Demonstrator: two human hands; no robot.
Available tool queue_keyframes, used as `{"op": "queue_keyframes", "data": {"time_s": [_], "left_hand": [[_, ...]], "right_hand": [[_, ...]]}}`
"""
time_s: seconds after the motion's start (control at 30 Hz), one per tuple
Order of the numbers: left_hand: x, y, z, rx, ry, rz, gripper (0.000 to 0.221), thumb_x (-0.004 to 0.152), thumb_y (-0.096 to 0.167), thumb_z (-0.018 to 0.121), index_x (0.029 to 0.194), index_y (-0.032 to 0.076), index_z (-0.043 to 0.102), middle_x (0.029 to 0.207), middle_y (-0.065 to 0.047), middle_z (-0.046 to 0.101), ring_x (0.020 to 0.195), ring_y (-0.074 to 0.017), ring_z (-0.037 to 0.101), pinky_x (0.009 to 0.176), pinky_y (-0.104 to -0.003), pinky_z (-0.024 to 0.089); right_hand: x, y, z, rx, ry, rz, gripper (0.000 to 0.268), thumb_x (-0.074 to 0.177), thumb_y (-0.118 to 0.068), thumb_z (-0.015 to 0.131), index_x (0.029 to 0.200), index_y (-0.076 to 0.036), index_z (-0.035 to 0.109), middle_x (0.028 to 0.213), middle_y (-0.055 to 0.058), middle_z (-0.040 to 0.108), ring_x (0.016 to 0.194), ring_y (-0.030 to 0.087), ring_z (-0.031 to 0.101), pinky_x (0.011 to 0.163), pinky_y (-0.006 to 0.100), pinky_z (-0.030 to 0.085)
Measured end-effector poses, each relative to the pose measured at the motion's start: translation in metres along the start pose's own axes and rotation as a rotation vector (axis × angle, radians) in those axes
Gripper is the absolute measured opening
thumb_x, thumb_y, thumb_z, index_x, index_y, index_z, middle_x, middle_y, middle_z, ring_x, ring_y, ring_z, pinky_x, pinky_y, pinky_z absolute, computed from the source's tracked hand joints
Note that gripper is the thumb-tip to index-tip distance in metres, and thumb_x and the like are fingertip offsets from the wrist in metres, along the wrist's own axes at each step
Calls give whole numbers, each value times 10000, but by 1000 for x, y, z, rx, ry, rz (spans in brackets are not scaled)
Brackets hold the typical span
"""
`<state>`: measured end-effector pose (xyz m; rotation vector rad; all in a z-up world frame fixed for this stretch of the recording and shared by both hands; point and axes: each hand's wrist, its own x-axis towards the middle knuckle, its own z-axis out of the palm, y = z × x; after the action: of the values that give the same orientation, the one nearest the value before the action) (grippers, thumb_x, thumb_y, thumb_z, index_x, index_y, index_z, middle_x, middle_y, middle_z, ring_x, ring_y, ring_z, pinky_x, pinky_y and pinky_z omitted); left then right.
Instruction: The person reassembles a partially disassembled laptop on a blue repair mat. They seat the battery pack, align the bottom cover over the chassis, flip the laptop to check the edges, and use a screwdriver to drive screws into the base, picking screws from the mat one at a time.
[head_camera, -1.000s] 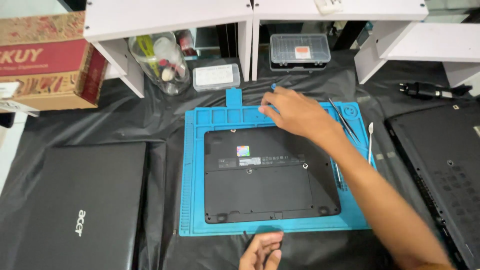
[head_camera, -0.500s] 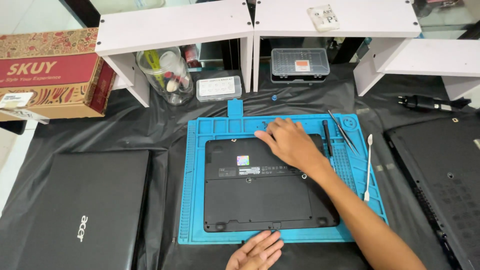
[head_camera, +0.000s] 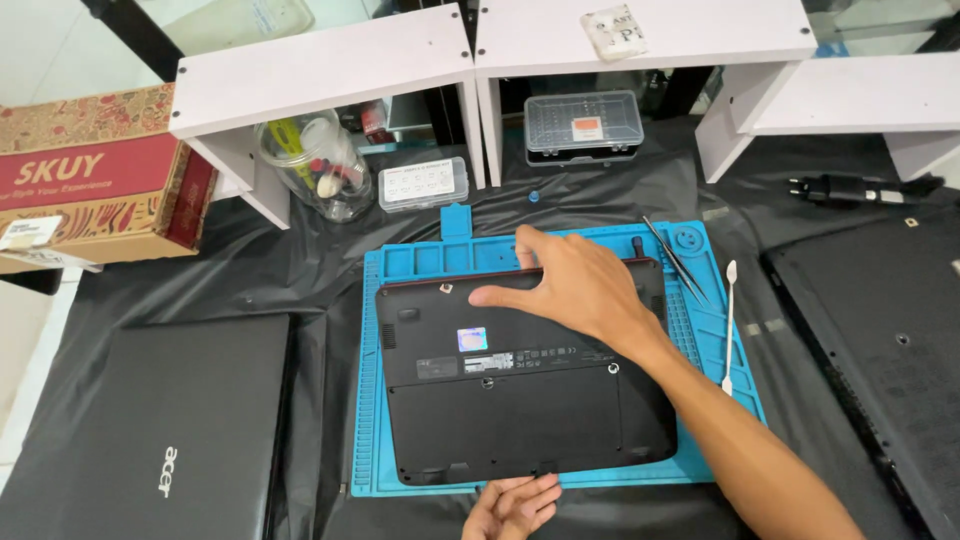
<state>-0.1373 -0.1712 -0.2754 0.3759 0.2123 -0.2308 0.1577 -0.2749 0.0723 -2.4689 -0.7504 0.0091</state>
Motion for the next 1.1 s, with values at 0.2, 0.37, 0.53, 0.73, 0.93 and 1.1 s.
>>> {"op": "queue_keyframes", "data": {"time_s": [0.2,0.37,0.53,0.73,0.93,1.1], "left_hand": [[-8,39,125,597,509,308,680,924,84,540,1557,0,305,1329,-252,663,999,-357,774,894,-468,641],[-3,90,184,620,576,446,653,937,143,579,1534,12,350,1158,-219,699,952,-260,748,874,-419,600],[20,185,313,581,405,467,468,1037,287,478,1412,7,499,1329,-81,655,1159,-196,633,1008,-397,493],[69,248,343,771,306,556,417,1059,301,488,1319,4,623,1350,-84,676,1237,-131,630,1101,-282,459],[113,283,356,1250,166,356,351,1037,288,596,1208,1,704,1091,-56,726,971,-112,644,881,-274,512],[154,270,339,1649,44,82,309,950,299,652,1085,37,743,914,-16,741,840,-81,639,746,-248,509]], "right_hand": [[-1,22,-20,259,59,32,655,739,-639,826,749,-34,575,630,111,619,593,210,567,543,368,462],[0,28,-39,798,-76,217,308,918,-409,695,843,-115,642,670,-17,654,600,23,545,507,233,418],[-8,64,-61,952,-50,86,322,1055,-348,661,885,-90,572,748,-75,555,673,2,495,557,205,399],[-34,74,-116,1026,-281,-53,366,1018,-401,668,1065,-54,560,781,-14,560,674,74,579,596,248,511],[-43,124,-137,1061,-344,-181,534,1053,-472,593,1261,19,624,1014,95,688,827,132,693,722,260,581],[-31,146,-132,962,-305,-41,502,1038,-461,546,1153,16,655,983,144,760,801,185,772,717,279,627]]}}
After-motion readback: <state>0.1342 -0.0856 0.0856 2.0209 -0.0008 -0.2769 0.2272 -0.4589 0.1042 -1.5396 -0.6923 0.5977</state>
